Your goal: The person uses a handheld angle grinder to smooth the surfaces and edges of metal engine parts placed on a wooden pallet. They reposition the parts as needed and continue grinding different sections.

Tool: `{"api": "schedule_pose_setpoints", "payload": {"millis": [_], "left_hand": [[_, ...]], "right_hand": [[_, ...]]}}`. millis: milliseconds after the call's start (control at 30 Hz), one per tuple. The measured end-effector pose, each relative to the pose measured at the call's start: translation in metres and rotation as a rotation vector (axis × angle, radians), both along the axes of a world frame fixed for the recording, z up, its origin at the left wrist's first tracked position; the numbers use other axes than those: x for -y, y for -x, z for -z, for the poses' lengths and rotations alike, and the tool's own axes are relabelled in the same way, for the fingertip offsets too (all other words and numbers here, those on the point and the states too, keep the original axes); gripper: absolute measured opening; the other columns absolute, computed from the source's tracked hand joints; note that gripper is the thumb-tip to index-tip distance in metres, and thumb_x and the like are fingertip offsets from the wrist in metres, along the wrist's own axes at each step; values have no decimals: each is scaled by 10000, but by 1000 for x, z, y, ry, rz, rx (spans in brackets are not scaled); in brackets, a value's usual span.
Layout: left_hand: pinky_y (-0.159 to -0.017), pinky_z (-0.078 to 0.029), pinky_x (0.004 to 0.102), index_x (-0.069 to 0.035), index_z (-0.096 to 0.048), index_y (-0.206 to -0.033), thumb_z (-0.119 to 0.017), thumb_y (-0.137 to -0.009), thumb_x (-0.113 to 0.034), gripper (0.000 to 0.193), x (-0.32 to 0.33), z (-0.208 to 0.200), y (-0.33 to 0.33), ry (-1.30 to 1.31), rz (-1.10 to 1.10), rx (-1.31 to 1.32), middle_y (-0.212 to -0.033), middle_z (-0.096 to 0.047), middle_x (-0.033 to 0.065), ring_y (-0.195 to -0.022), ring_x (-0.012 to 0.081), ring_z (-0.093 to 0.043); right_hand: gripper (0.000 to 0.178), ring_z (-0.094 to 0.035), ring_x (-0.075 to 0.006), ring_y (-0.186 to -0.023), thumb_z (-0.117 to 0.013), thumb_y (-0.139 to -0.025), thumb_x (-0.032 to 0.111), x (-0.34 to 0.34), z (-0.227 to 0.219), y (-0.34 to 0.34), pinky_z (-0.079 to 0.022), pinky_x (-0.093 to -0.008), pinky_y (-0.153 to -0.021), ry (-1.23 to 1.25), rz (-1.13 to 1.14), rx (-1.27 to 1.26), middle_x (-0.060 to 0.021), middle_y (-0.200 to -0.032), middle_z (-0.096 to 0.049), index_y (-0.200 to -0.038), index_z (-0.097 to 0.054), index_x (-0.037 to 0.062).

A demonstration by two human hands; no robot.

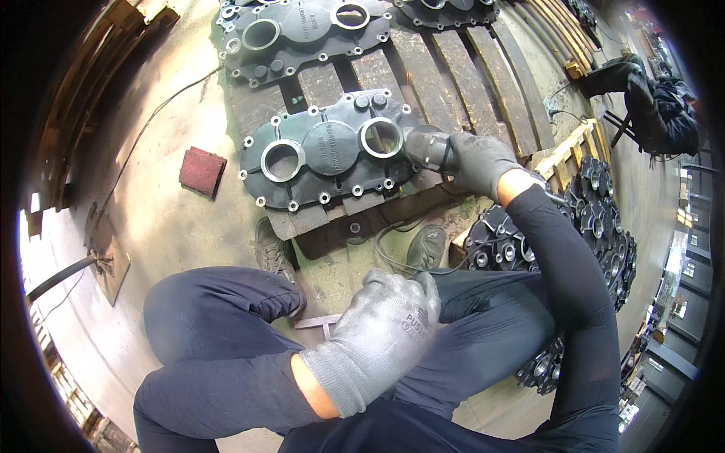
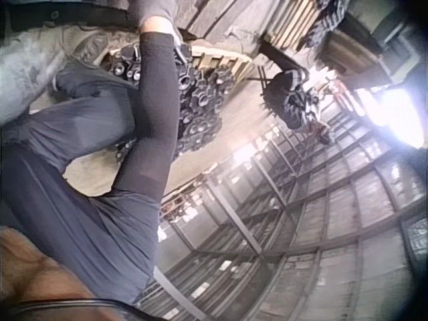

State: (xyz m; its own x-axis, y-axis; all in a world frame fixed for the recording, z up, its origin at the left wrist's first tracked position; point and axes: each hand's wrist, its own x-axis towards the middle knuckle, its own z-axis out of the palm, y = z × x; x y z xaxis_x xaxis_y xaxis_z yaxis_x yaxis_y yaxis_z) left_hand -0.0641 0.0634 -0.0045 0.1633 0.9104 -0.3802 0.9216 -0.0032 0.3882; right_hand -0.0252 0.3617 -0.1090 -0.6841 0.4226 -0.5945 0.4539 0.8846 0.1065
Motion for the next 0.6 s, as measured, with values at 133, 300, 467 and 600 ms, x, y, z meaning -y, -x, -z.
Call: {"api": "schedule_pose_setpoints", "payload": {"millis": [133, 300, 467, 600], "left_hand": [[-856, -583, 443, 126, -544, -1496, -635, -973, -196, 620, -2, -7, 2, 31, -6, 26, -966, -726, 157, -877, 283, -746], [-856, -574, 456, 139, -537, -1489, -643, -965, -191, 628, 3, -1, 4, 26, 26, 41, -970, -721, 150, -872, 279, -742], [-832, -561, 457, 146, -538, -1489, -644, -958, -197, 641, -2, 1, 6, 48, 23, 32, -958, -712, 146, -861, 275, -735], [-844, -567, 451, 134, -541, -1500, -644, -959, -211, 650, -3, 0, 10, 27, 17, 28, -946, -703, 148, -849, 273, -728]], "right_hand": [[487, -767, -404, -1170, -843, -831, 233, -9, 2, -13, -612, -507, -999, -7, 22, -28, -232, -1230, -785, -1265, -717, 50], [581, -776, -435, -1120, -849, -789, 337, -28, 3, -19, -611, -492, -984, 50, 160, -160, -288, -1196, -782, -1242, -730, -7], [715, -812, -365, -959, -899, -685, 397, -61, 30, -16, -641, -451, -896, 269, 314, -295, -270, -1054, -803, -1239, -754, -31], [725, -816, -371, -942, -889, -664, 400, -52, 29, 14, -644, -448, -885, 310, 309, -273, -280, -1049, -807, -1212, -754, -57]]}}
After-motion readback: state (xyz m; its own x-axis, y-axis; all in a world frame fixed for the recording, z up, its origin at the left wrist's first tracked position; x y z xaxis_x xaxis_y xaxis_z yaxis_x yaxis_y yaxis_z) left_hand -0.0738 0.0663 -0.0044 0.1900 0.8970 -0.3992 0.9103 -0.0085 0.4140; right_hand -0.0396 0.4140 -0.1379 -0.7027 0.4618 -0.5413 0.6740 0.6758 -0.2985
